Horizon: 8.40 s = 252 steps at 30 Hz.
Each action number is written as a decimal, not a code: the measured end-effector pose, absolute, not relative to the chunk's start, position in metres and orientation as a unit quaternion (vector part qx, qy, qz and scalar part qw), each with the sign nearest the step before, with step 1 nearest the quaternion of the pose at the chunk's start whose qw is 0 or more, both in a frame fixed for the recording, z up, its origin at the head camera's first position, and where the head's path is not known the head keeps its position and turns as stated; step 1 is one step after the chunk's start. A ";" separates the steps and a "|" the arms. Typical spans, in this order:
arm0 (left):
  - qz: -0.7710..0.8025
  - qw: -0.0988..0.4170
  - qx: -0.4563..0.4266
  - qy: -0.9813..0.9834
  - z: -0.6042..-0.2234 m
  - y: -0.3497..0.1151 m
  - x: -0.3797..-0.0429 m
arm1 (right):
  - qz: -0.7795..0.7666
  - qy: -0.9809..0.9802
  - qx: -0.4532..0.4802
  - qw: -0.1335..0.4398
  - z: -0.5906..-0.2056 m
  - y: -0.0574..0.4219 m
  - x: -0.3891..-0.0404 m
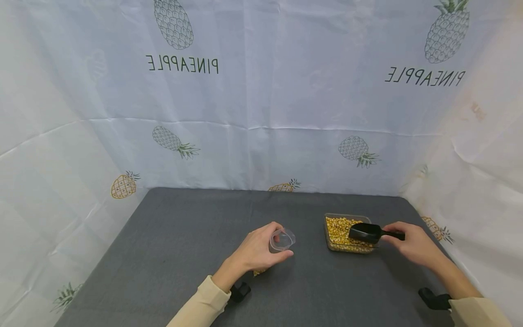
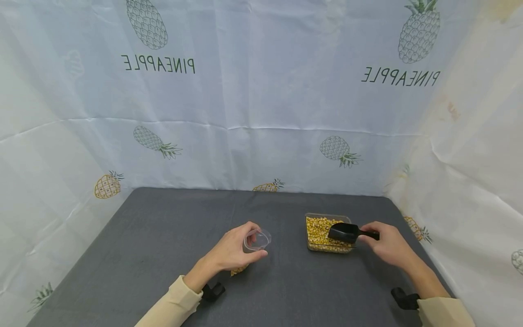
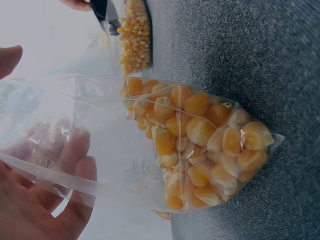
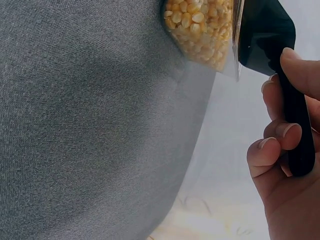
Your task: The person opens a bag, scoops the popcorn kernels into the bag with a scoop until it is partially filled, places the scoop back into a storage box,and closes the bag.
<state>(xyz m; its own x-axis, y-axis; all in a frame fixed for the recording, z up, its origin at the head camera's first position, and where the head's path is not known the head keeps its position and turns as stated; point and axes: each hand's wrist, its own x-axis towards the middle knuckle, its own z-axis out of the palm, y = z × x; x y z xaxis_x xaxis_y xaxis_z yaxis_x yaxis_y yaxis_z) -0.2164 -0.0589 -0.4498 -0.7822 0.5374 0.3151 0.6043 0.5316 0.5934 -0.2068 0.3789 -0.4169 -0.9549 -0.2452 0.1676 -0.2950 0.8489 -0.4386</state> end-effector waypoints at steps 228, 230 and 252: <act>-0.358 0.037 -0.337 -0.870 -0.452 -0.058 -0.219 | 0.339 -0.894 0.279 0.085 -0.397 0.246 -0.205; -0.357 0.039 -0.337 -0.870 -0.452 -0.058 -0.219 | 0.341 -0.894 0.280 0.081 -0.397 0.244 -0.205; -0.352 0.046 -0.333 -0.874 -0.452 -0.058 -0.218 | 0.337 -0.883 0.325 0.033 -0.394 0.231 -0.216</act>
